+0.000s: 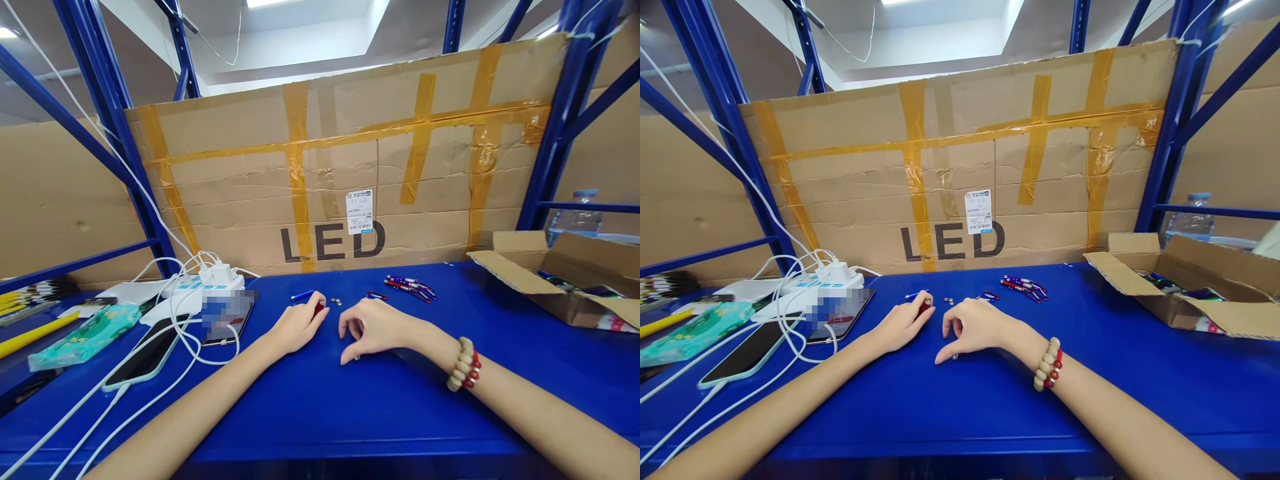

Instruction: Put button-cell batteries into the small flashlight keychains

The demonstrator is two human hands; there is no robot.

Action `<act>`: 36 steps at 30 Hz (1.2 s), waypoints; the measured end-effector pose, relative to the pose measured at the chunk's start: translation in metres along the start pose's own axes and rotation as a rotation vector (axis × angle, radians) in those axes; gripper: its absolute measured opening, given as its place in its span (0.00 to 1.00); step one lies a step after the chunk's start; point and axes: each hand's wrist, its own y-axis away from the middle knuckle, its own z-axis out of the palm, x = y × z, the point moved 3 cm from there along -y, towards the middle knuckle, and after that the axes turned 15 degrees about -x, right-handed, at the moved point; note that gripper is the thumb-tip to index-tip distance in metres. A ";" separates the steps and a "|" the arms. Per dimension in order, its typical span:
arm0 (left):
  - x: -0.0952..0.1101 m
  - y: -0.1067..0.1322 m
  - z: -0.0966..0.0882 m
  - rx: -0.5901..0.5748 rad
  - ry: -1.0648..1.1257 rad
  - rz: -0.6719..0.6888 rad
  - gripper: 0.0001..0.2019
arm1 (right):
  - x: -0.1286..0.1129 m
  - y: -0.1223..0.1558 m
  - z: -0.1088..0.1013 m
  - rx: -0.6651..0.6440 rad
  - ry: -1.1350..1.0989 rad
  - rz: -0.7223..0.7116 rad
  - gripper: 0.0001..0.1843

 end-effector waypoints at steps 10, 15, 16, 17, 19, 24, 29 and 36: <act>0.000 0.000 0.000 -0.003 -0.055 0.035 0.13 | 0.010 0.001 0.003 -0.195 -0.221 0.059 0.15; 0.002 0.000 -0.001 -0.037 -0.102 0.064 0.12 | 0.017 -0.009 0.008 0.068 -0.118 0.028 0.07; 0.003 0.000 -0.001 -0.037 -0.108 0.066 0.12 | 0.018 -0.010 0.009 0.099 -0.090 0.045 0.06; 0.003 0.000 -0.001 -0.038 -0.114 0.068 0.12 | 0.018 -0.011 0.010 0.127 -0.053 0.065 0.05; 0.004 0.000 -0.002 -0.039 -0.125 0.068 0.13 | 0.020 -0.012 0.009 0.173 0.033 0.103 0.05; 0.005 0.001 -0.003 -0.056 -0.147 0.069 0.13 | 0.026 -0.011 0.006 0.254 0.049 0.170 0.06; 0.006 0.002 -0.003 -0.072 -0.179 0.094 0.14 | 0.023 -0.011 0.004 0.347 0.013 0.141 0.06; 0.005 0.002 -0.001 -0.067 -0.180 0.101 0.14 | 0.016 -0.008 0.001 0.412 0.003 0.217 0.04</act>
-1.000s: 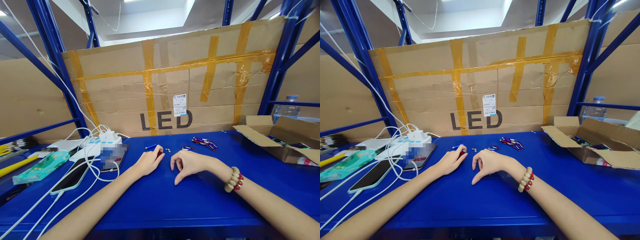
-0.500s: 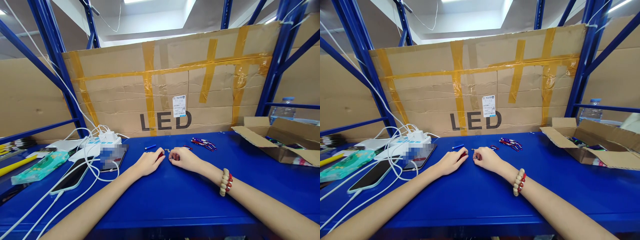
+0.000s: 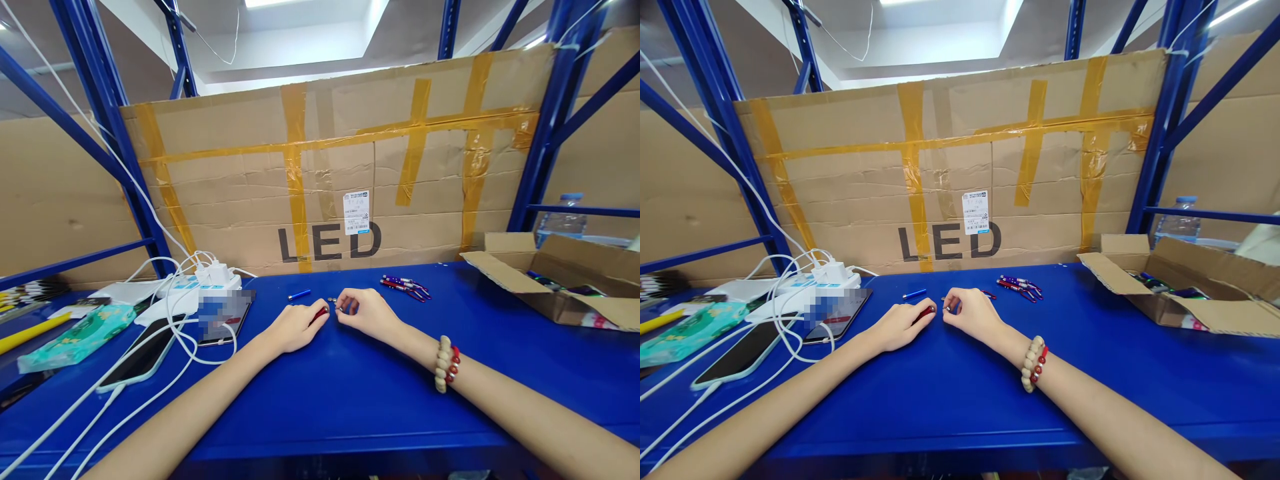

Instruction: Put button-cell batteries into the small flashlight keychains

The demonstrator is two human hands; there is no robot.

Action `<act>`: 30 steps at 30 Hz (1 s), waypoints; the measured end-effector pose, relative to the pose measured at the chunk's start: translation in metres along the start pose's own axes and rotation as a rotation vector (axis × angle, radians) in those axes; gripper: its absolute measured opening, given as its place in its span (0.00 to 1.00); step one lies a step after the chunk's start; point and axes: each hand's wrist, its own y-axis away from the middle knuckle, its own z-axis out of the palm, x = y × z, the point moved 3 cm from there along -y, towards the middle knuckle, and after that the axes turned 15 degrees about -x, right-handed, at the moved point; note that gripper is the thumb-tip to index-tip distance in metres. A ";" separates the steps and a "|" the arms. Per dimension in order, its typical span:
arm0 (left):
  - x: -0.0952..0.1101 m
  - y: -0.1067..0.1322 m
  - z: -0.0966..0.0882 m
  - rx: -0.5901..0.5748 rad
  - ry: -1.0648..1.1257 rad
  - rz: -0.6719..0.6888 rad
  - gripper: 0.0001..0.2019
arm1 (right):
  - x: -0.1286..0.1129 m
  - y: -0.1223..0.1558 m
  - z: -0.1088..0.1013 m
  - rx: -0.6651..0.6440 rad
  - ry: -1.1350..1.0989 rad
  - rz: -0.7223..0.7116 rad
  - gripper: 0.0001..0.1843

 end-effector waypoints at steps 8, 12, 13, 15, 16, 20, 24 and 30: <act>-0.001 -0.001 0.000 0.001 -0.026 0.013 0.14 | 0.002 -0.001 0.001 0.015 -0.018 -0.047 0.12; -0.004 -0.001 0.002 0.024 0.060 0.027 0.13 | 0.004 -0.004 0.002 0.014 -0.243 -0.083 0.10; -0.004 -0.002 0.003 0.034 0.093 0.031 0.13 | 0.004 -0.004 0.002 0.025 -0.305 -0.073 0.10; -0.004 -0.002 0.004 0.065 0.161 0.047 0.12 | 0.004 -0.004 0.001 0.045 -0.420 -0.035 0.12; -0.004 -0.003 0.004 0.083 0.191 0.060 0.11 | 0.004 -0.004 0.001 0.049 -0.472 -0.017 0.13; -0.003 -0.003 0.005 0.103 0.264 0.100 0.10 | 0.007 -0.005 0.005 0.020 -0.644 0.019 0.17; -0.002 -0.003 0.005 0.084 0.252 0.123 0.08 | 0.009 -0.007 0.008 0.026 -0.695 0.022 0.17; 0.000 -0.002 0.003 0.138 0.276 0.128 0.08 | 0.005 -0.006 0.003 0.049 -0.728 0.035 0.16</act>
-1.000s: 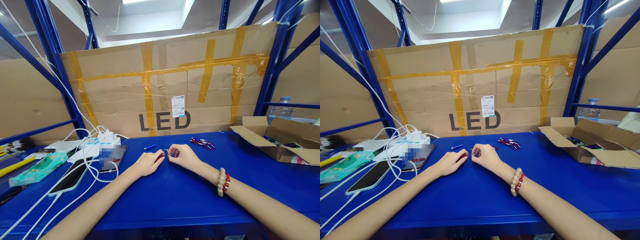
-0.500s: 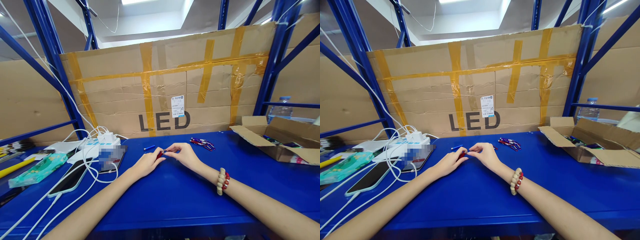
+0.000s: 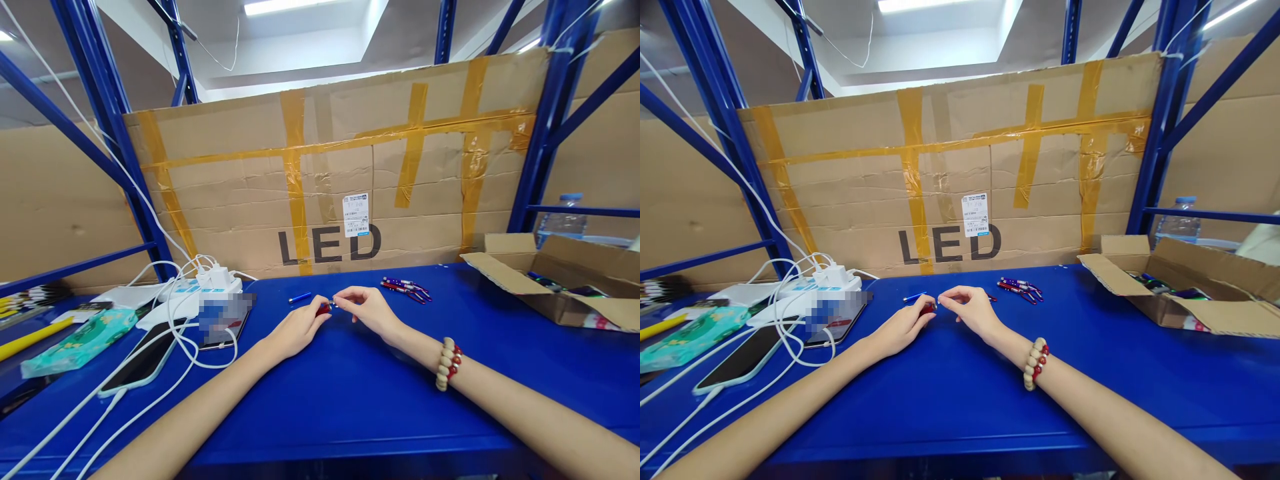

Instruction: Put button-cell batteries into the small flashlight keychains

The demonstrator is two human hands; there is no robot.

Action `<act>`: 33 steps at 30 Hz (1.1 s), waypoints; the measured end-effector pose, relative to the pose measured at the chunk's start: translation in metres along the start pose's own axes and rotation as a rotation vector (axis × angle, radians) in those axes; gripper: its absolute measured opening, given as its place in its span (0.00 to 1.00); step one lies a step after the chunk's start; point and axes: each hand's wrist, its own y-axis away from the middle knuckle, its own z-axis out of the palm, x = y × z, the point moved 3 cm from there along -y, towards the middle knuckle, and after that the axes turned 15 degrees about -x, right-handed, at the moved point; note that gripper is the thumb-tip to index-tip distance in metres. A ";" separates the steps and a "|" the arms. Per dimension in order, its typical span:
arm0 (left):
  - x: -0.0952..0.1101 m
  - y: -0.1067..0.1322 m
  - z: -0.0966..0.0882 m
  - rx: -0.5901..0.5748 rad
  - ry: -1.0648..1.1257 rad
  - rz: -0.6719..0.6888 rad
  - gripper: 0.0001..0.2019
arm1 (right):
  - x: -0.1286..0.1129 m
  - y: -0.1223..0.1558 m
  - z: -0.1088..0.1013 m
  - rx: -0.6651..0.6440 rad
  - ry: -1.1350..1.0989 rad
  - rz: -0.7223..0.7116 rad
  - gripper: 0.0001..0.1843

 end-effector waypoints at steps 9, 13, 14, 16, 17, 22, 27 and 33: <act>-0.001 0.001 -0.002 0.034 0.006 0.004 0.09 | -0.003 0.001 -0.001 -0.042 0.047 -0.038 0.16; 0.000 0.002 -0.004 0.069 -0.021 0.016 0.09 | -0.007 0.002 -0.004 -0.034 0.091 -0.031 0.15; 0.001 0.002 -0.004 0.074 -0.033 0.023 0.09 | -0.008 0.003 -0.004 -0.039 0.099 -0.030 0.15; 0.001 0.002 -0.005 0.075 -0.054 0.030 0.09 | -0.009 0.003 -0.003 -0.063 0.109 -0.019 0.16; 0.002 0.002 -0.005 0.071 -0.064 0.033 0.09 | -0.009 0.004 -0.002 -0.079 0.111 -0.009 0.16; 0.006 0.005 -0.005 0.051 -0.175 0.072 0.10 | -0.008 0.003 -0.001 -0.171 0.088 0.071 0.18; 0.014 0.010 -0.001 0.111 -0.260 0.124 0.11 | -0.009 0.003 -0.005 -0.241 0.098 0.054 0.15; 0.014 0.011 0.006 0.110 -0.313 0.155 0.12 | -0.014 0.007 -0.004 -0.284 0.184 -0.019 0.11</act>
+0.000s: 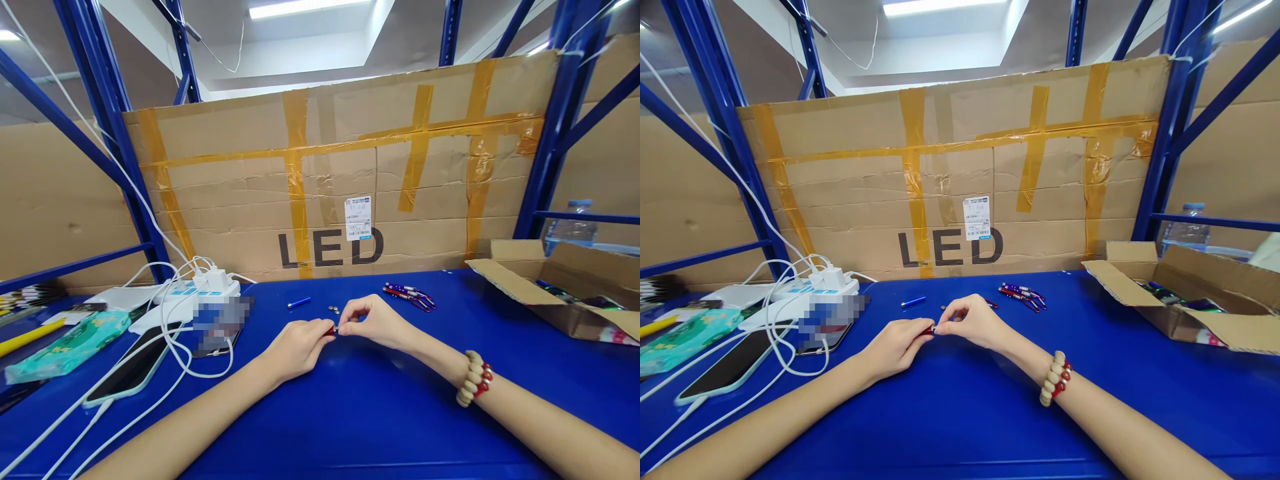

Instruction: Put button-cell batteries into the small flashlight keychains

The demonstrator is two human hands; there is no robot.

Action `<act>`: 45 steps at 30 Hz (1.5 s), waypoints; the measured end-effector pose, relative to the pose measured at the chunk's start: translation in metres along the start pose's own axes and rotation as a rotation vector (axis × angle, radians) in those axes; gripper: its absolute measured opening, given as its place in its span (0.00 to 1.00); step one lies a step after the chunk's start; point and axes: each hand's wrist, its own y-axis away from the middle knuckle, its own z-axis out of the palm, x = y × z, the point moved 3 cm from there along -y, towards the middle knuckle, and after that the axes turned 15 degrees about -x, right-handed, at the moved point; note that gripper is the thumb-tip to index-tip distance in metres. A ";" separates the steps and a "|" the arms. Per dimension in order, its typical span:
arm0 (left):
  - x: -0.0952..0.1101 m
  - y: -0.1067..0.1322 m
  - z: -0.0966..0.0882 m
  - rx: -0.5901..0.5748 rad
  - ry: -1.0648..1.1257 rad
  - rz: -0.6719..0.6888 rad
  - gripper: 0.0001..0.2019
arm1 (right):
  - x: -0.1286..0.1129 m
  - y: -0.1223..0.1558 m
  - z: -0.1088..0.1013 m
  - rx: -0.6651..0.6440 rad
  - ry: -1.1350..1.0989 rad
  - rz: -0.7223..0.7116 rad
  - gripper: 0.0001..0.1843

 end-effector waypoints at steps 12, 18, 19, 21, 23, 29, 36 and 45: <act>-0.001 0.000 0.002 0.098 -0.075 -0.046 0.13 | 0.004 0.003 0.010 -0.042 -0.178 0.231 0.20; 0.003 -0.005 -0.007 0.075 0.130 -0.127 0.10 | 0.005 0.001 0.002 -0.048 -0.218 0.187 0.22; 0.004 -0.005 -0.008 0.069 0.159 -0.138 0.09 | 0.005 0.001 0.000 -0.041 -0.204 0.181 0.22; 0.005 -0.005 -0.009 0.057 0.195 -0.152 0.09 | 0.006 0.000 -0.002 -0.026 -0.180 0.180 0.22; 0.005 -0.006 -0.009 0.048 0.195 -0.171 0.09 | 0.005 0.000 -0.002 -0.011 -0.176 0.188 0.22; -0.003 -0.006 -0.008 0.012 0.088 -0.242 0.09 | 0.004 -0.001 0.003 0.023 -0.217 0.198 0.22; -0.011 -0.006 -0.009 -0.034 -0.038 -0.379 0.12 | 0.009 0.004 -0.037 0.383 0.284 0.236 0.13; -0.013 -0.007 -0.009 -0.106 -0.025 -0.453 0.12 | 0.034 0.012 -0.055 0.203 0.926 0.547 0.10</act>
